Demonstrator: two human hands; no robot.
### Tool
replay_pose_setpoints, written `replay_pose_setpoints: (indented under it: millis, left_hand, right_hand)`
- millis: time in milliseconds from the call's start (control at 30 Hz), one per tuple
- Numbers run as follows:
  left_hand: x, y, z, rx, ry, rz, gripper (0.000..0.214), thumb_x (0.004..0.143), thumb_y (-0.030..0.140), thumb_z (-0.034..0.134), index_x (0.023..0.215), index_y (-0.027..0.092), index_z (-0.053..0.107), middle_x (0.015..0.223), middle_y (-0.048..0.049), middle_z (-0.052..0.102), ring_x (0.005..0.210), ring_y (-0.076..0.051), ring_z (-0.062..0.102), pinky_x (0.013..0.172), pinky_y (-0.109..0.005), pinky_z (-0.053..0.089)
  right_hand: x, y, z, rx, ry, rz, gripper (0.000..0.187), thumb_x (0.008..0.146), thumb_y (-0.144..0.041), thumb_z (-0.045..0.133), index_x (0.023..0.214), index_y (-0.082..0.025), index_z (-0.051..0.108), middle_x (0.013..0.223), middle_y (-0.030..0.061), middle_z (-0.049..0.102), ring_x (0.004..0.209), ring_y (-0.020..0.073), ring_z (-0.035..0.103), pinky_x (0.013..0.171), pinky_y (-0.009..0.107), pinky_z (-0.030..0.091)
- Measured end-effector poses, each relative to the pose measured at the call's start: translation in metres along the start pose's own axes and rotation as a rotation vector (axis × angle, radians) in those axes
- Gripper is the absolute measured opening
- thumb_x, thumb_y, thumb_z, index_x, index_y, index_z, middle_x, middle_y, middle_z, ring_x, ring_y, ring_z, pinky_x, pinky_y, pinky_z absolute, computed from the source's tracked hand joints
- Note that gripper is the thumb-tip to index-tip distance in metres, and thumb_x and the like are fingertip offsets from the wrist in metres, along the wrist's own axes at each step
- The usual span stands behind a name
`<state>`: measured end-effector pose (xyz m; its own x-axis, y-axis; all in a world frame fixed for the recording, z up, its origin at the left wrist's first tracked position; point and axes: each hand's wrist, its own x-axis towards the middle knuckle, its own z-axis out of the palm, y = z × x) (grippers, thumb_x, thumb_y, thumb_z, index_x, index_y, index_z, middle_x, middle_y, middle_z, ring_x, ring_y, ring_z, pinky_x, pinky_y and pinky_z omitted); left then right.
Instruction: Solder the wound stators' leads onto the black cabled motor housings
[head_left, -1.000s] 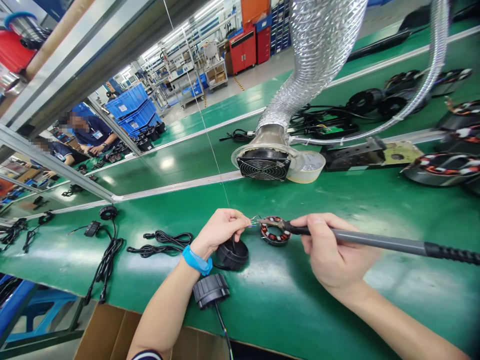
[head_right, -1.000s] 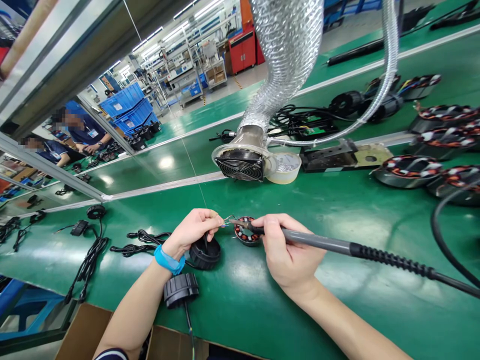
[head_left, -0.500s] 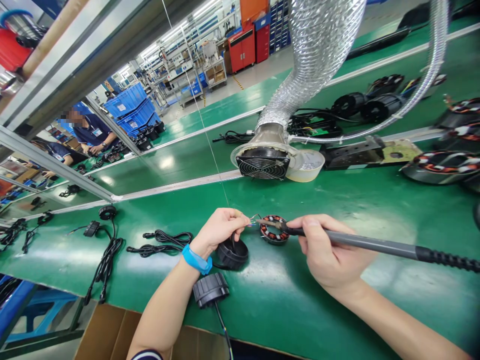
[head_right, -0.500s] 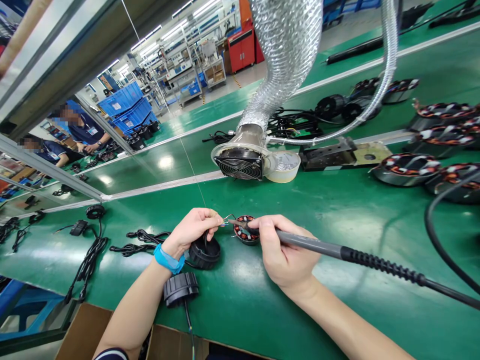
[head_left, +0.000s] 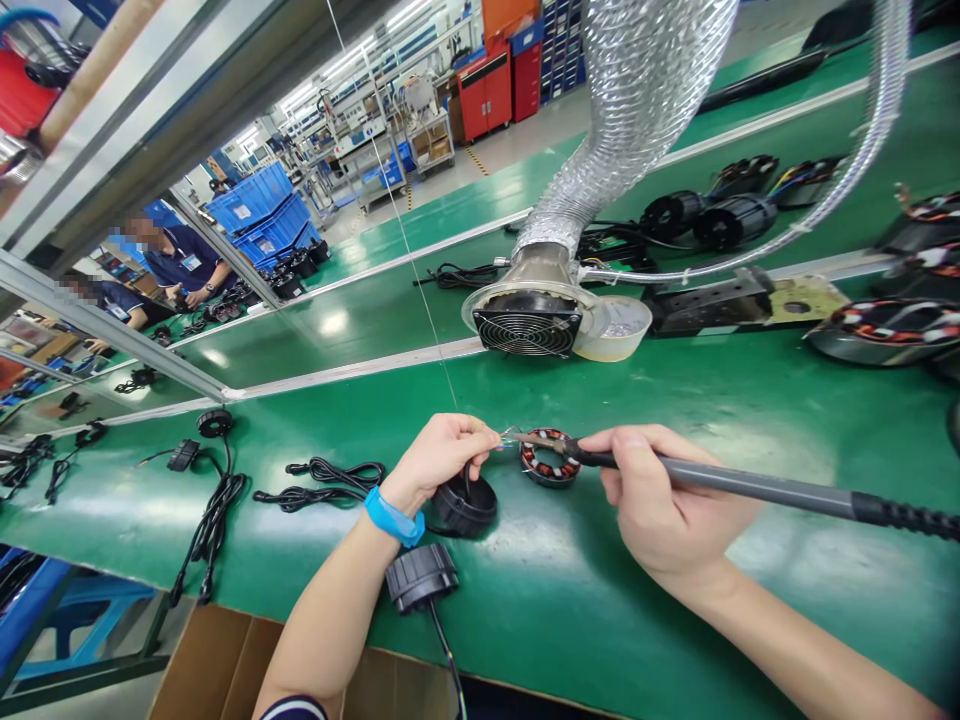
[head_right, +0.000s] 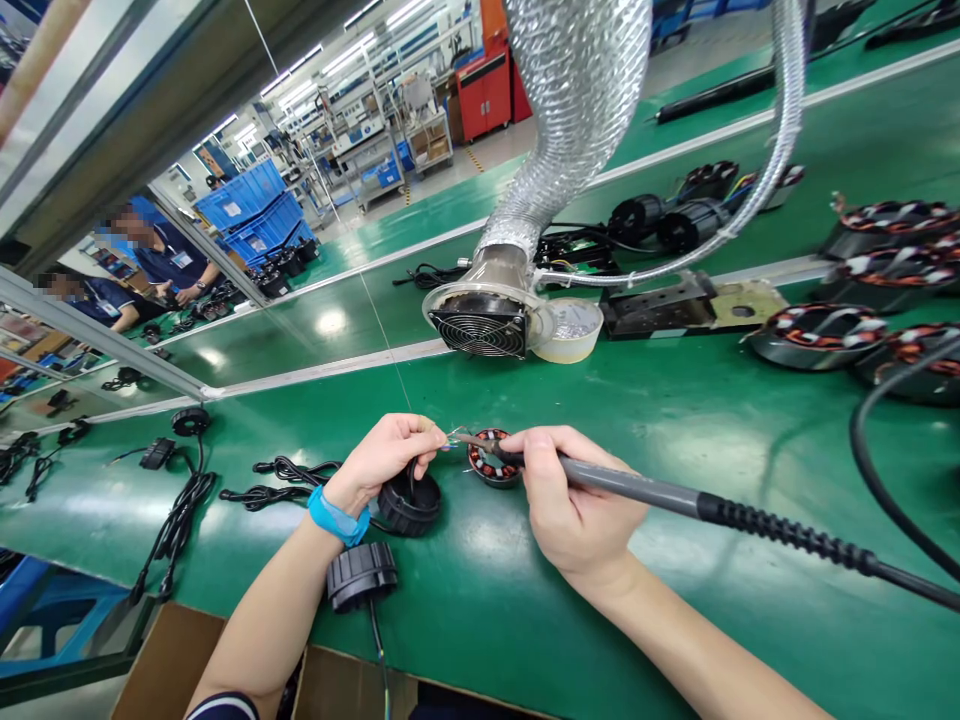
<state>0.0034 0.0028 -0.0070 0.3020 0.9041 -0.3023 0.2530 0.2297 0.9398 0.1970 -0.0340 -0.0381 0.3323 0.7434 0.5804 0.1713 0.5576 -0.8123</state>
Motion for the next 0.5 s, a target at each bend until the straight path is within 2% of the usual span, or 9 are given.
replay_pose_setpoints:
  millis: [100, 267, 500]
  left_hand:
    - [0.0, 0.0, -0.0001, -0.006, 0.0, 0.003, 0.024, 0.077, 0.035, 0.066, 0.068, 0.014, 0.059, 0.053, 0.0046, 0.051, 0.043, -0.006, 0.046, 0.05, -0.022, 0.031]
    - [-0.0001, 0.0011, 0.0004, -0.002, 0.002, 0.0, 0.025, 0.077, 0.036, 0.066, 0.067, 0.014, 0.059, 0.053, 0.0044, 0.051, 0.044, -0.006, 0.045, 0.05, -0.022, 0.032]
    - [-0.0001, 0.0001, 0.0, 0.003, 0.001, 0.002, 0.025, 0.078, 0.035, 0.065, 0.067, 0.014, 0.059, 0.053, 0.0046, 0.051, 0.044, -0.006, 0.046, 0.049, -0.022, 0.032]
  right_hand:
    - [0.0002, -0.0007, -0.0006, 0.009, 0.006, 0.012, 0.024, 0.095, -0.025, 0.057, 0.077, -0.02, 0.071, 0.05, -0.0028, 0.056, 0.039, 0.0127, 0.051, 0.042, 0.027, 0.044]
    - [-0.0016, 0.0024, -0.0021, -0.043, -0.013, -0.006, 0.025, 0.096, -0.028, 0.055, 0.077, -0.022, 0.071, 0.056, 0.001, 0.062, 0.052, 0.018, 0.063, 0.05, 0.031, 0.051]
    - [-0.0022, 0.0019, 0.0024, -0.132, -0.109, -0.058, 0.018, 0.097, -0.027, 0.057, 0.089, -0.022, 0.072, 0.059, -0.0009, 0.064, 0.05, 0.0148, 0.062, 0.05, 0.028, 0.05]
